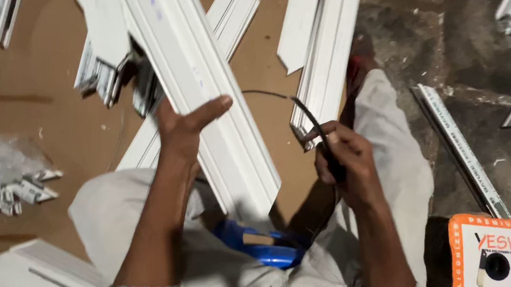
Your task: The person sits on a low stool and installs black rubber seals into the grooves of white window frame profiles. They pick up each profile, press the seal into the channel by hand, and place the finished piece aside. The process is repeated for several profiles.
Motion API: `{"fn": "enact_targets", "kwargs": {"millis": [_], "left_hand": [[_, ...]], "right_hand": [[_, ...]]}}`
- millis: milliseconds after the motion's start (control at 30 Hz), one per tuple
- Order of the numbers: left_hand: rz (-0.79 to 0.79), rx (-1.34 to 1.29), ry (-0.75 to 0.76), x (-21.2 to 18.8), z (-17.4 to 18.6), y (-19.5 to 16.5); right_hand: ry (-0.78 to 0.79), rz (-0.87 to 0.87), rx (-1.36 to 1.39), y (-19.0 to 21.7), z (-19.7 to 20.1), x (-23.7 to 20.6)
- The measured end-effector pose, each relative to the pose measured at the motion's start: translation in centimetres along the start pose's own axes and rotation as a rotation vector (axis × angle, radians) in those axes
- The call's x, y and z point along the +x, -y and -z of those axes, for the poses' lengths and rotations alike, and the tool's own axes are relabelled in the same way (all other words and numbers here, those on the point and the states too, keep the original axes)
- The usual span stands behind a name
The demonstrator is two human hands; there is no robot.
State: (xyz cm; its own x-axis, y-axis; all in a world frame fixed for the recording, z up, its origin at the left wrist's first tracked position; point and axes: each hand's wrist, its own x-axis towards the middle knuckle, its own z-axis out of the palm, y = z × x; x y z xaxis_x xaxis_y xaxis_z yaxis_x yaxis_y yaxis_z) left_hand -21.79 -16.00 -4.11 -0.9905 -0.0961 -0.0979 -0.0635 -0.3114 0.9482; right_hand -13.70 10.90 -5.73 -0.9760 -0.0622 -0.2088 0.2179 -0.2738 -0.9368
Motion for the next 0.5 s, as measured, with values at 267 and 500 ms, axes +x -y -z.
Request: {"fn": "enact_targets", "kwargs": {"millis": [267,500], "left_hand": [[0.025,-0.04,-0.025,0.2,0.7,-1.3],[0.004,-0.128,-0.124,0.7,1.4,-1.8]], "right_hand": [[-0.03,0.032,-0.227,0.2,-0.8,-1.3],[0.095,0.228,-0.234,0.7,-1.2,-3.9]]}}
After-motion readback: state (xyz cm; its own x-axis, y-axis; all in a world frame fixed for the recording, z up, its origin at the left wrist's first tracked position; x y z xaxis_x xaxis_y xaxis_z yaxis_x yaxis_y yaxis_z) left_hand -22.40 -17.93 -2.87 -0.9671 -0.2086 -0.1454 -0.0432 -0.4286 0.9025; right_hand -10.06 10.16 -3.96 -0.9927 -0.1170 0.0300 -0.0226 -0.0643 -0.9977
